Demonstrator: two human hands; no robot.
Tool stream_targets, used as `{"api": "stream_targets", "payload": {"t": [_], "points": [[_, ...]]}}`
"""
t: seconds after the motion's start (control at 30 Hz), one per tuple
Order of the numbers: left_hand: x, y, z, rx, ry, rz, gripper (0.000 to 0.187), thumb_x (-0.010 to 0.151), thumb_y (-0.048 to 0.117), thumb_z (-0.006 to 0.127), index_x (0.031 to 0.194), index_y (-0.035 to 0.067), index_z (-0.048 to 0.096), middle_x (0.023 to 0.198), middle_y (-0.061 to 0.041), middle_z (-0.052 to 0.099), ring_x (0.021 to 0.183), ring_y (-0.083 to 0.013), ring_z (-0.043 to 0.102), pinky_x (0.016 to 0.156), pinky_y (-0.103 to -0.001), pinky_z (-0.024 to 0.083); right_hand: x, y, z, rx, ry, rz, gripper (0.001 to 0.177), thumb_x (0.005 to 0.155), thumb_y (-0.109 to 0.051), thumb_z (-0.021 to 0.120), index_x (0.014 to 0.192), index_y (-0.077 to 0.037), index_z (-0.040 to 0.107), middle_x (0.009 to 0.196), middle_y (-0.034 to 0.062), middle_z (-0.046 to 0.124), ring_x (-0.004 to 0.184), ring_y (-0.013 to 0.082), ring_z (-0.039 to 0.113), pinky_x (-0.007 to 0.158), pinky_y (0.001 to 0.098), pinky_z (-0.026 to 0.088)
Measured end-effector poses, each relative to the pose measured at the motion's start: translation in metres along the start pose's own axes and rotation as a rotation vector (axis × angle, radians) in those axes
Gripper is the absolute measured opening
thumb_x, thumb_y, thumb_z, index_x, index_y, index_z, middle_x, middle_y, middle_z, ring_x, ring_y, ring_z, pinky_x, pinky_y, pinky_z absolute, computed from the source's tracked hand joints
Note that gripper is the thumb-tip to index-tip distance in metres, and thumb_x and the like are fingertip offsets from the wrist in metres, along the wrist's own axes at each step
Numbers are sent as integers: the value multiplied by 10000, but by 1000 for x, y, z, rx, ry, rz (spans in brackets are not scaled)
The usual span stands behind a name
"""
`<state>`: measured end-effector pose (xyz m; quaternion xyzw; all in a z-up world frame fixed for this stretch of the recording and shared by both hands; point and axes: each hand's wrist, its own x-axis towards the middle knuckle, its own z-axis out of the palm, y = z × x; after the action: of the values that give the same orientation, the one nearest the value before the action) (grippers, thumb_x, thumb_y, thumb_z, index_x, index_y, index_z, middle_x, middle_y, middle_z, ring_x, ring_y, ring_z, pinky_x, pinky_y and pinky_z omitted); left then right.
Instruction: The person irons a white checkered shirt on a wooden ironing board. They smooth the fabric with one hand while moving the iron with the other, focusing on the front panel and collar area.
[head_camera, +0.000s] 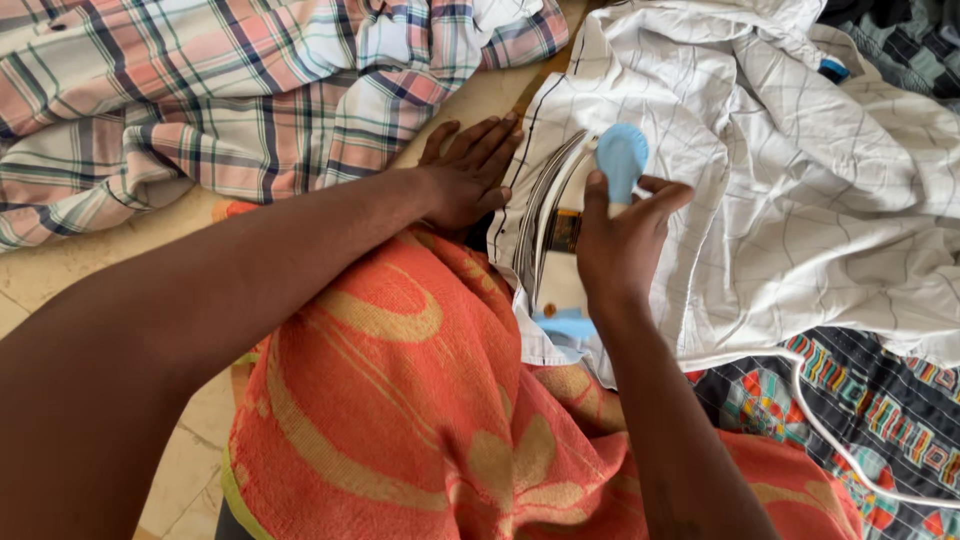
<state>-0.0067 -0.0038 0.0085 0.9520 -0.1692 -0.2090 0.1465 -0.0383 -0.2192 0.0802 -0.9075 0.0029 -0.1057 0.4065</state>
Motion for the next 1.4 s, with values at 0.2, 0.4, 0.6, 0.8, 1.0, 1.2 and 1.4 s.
{"api": "stream_targets", "payload": {"t": [0.2,0.4,0.6,0.8,1.0,1.2,1.4], "points": [[5,-4,6,3,38,35,783,1025,500,289,1640,148,-43,1734,-37,-109,1588,-200,-90,1215,-529,-44,25,-16,7,54,24,105,505,1019,-321,680,1196,-15,319,1080,316,595,882,415,670,751,552,503],[11,-5,13,25,94,38,818,1007,514,330,1650,159,-30,1733,-46,-91,1590,-204,-76,1227,-515,-26,-3,-39,-18,66,-160,262,507,1003,-360,640,1212,-23,325,872,258,639,574,295,650,515,459,509],[6,-3,11,4,79,12,798,1025,508,315,1652,158,-32,1739,-41,-95,1588,-198,-70,1231,-516,-35,-19,-46,-18,184,-164,347,483,973,-337,662,1196,-42,350,740,151,597,498,167,526,409,358,421],[1,0,0,-12,7,-3,777,1024,502,288,1636,168,-56,1722,-15,-136,1572,-181,-107,1226,-501,-53,14,-49,0,253,-114,383,512,966,-334,664,1196,-46,308,728,82,564,464,142,474,369,349,389],[-4,5,-5,-1,14,-17,784,1022,488,298,1649,173,-52,1724,-16,-123,1582,-178,-101,1229,-502,-43,15,-54,-6,216,-149,321,524,990,-353,642,1212,-22,301,735,103,582,469,152,534,372,355,436],[1,2,2,-10,46,-24,776,1024,482,313,1656,182,-21,1730,-29,-108,1586,-191,-83,1234,-510,-42,-16,-54,-16,225,-185,427,511,979,-351,644,1201,-41,305,657,56,557,437,139,497,366,339,403],[2,-1,7,-7,74,3,773,1038,496,305,1648,152,-23,1730,-29,-107,1585,-189,-83,1233,-510,-42,8,-48,1,326,-143,443,508,975,-342,662,1202,-67,300,651,50,507,424,133,439,360,330,360]]}}
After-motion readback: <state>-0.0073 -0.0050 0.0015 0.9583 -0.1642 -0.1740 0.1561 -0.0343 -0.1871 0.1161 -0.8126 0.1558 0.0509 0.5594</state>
